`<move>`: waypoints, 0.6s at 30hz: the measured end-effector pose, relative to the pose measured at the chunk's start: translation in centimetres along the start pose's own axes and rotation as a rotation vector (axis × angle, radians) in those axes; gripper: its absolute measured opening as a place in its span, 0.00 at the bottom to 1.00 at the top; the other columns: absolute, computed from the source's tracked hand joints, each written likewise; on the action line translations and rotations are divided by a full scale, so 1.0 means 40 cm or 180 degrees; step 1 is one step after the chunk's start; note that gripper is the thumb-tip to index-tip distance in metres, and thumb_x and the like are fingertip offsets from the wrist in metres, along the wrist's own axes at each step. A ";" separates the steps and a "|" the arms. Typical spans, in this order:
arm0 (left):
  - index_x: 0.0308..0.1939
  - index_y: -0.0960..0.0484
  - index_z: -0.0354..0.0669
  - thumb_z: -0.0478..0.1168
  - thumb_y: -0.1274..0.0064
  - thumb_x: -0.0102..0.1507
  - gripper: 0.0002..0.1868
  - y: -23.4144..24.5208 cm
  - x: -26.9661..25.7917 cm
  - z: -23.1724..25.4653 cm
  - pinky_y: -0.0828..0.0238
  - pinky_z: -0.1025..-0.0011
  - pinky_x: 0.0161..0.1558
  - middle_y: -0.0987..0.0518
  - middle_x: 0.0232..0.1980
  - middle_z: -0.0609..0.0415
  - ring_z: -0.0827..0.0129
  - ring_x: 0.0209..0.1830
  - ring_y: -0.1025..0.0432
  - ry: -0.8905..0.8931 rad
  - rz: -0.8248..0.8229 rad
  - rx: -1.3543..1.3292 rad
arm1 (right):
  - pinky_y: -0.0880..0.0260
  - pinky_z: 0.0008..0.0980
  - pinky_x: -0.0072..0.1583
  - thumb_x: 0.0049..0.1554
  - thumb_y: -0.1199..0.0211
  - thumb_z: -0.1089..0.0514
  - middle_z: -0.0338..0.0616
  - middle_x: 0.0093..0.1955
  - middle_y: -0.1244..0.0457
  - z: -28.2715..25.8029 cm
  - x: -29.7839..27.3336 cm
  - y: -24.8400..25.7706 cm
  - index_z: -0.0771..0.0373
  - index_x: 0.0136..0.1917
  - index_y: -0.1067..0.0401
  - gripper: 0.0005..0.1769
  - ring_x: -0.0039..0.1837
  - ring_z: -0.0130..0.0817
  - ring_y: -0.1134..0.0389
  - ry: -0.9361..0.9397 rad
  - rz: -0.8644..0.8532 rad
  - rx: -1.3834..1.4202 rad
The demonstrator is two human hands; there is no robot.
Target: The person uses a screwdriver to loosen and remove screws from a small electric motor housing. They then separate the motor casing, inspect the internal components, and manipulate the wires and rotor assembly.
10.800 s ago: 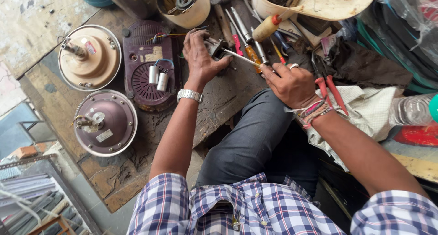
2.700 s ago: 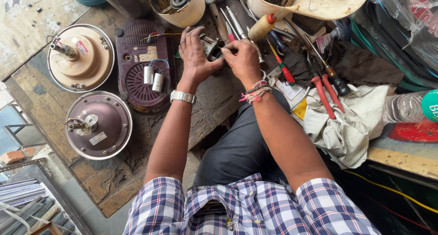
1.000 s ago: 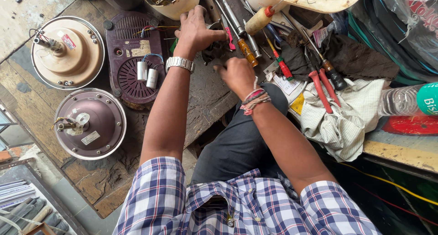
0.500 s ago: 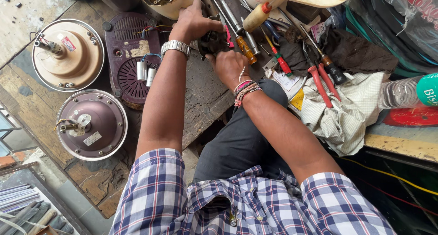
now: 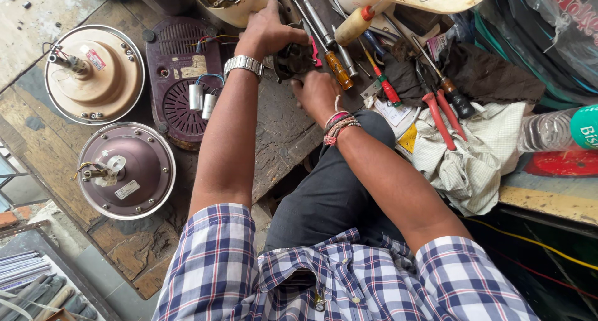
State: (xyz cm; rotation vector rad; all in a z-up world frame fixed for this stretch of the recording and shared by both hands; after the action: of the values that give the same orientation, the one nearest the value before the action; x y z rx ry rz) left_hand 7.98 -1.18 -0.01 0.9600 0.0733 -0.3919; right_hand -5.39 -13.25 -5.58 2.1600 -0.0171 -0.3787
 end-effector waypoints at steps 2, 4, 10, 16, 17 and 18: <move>0.63 0.30 0.40 0.67 0.31 0.42 0.54 -0.004 0.003 -0.001 0.31 0.51 0.58 0.25 0.60 0.32 0.43 0.62 0.28 -0.0002 0.0025 -0.0001 | 0.38 0.31 0.30 0.57 0.36 0.42 0.43 0.30 0.28 -0.002 -0.012 -0.020 0.60 0.43 0.20 0.20 0.28 0.32 0.32 -0.0344 -0.0267 0.1622; 0.64 0.30 0.41 0.67 0.31 0.42 0.54 -0.004 0.005 -0.001 0.32 0.50 0.58 0.25 0.60 0.32 0.43 0.62 0.29 -0.0006 0.0049 -0.0007 | 0.44 0.29 0.25 0.56 0.34 0.45 0.42 0.31 0.30 -0.018 -0.033 -0.046 0.61 0.48 0.24 0.17 0.25 0.29 0.37 -0.0729 -0.0453 0.2848; 0.64 0.30 0.41 0.68 0.30 0.42 0.55 -0.011 0.006 -0.009 0.33 0.50 0.59 0.26 0.61 0.33 0.43 0.62 0.30 -0.0009 0.0082 0.0007 | 0.47 0.26 0.25 0.58 0.34 0.45 0.40 0.29 0.36 -0.051 -0.032 -0.111 0.62 0.50 0.31 0.18 0.25 0.26 0.41 -0.1439 -0.0455 0.4138; 0.65 0.30 0.41 0.67 0.30 0.42 0.55 -0.008 0.010 -0.007 0.33 0.51 0.59 0.24 0.61 0.34 0.43 0.63 0.29 -0.0133 0.0094 0.0011 | 0.46 0.27 0.25 0.58 0.34 0.46 0.39 0.29 0.37 -0.049 -0.030 -0.109 0.62 0.49 0.31 0.17 0.26 0.26 0.40 -0.1262 -0.0267 0.4175; 0.65 0.30 0.41 0.68 0.30 0.43 0.55 -0.006 0.010 -0.007 0.33 0.51 0.60 0.24 0.61 0.34 0.43 0.63 0.29 -0.0075 0.0049 0.0005 | 0.46 0.26 0.25 0.59 0.35 0.46 0.39 0.29 0.38 -0.049 -0.030 -0.107 0.61 0.49 0.31 0.17 0.26 0.25 0.41 -0.1276 -0.0272 0.4218; 0.65 0.30 0.41 0.68 0.30 0.43 0.55 -0.008 0.007 -0.009 0.33 0.51 0.60 0.24 0.61 0.35 0.43 0.63 0.29 -0.0014 -0.0004 -0.0005 | 0.46 0.26 0.25 0.59 0.35 0.45 0.39 0.29 0.38 -0.047 -0.032 -0.108 0.61 0.49 0.30 0.17 0.26 0.25 0.41 -0.1300 -0.0277 0.4257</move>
State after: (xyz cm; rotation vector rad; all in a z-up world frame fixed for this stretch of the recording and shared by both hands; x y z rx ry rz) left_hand 8.18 -1.14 -0.51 0.9575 0.0702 -0.3949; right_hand -6.63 -9.04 -7.69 3.3298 -0.5433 -1.0691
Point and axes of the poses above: each hand's wrist, its own x-axis towards the middle knuckle, its own y-axis out of the back of the hand, z = x × y, the point moved 4 cm from there along x, towards the middle knuckle
